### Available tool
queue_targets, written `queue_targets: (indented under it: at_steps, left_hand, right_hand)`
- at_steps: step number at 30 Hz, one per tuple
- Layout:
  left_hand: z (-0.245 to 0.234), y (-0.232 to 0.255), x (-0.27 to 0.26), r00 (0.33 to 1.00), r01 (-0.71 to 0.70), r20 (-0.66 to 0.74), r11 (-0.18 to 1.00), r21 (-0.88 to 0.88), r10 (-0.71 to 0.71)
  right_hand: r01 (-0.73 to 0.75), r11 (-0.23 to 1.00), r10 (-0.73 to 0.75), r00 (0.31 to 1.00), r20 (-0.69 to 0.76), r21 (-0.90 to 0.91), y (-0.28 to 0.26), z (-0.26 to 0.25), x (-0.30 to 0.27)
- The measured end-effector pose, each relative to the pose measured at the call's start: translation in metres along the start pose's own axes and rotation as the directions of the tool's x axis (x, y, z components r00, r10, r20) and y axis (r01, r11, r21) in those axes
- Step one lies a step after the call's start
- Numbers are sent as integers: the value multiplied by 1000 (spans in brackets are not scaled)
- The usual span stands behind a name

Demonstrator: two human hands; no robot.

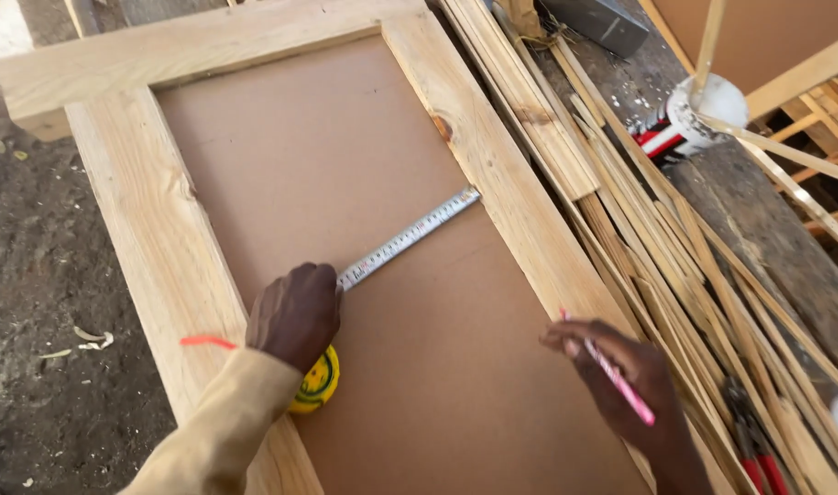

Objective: The person measures and marks a wooden frame using a metal square, a tape measure, and a pink pencil. They draw lines along the edges and mark specific measurements on the frame's surface.

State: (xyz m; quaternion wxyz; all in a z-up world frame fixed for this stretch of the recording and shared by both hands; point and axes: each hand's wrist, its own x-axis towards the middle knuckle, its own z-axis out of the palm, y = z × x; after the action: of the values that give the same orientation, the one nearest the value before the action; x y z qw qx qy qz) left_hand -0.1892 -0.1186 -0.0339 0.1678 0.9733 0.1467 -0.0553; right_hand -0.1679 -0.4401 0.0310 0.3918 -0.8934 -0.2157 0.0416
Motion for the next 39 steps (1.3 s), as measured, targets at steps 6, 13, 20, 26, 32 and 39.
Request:
queue_targets:
  at_steps: [6,13,20,26,32,39]
  left_hand:
    - [-7,-2,0,999,-9,50,1000,13,9]
    - [-9,25,32,992,-16,126,997,80,6]
    - [-6,77,74,983,-147,122,985,89,136]
    - [-9,82,71,977,-149,156,989,23,144]
    - [-5,91,72,979,-188,89,981,43,184]
    - [-5,103,79,973,-219,42,965,-143,227]
  right_hand:
    - [341,939,-337,937,-88,38,10,15,116]
    - [106,818,-80,994,-70,566,34,51,188]
    - [209,832,-159,977,-140,514,47,51,176]
    - [134,844,-85,989,-117,520,40,53,170]
    - [171,838,-137,985,-104,518,30,51,166]
    - [263,888,-266,963,-45,378,22,56,163]
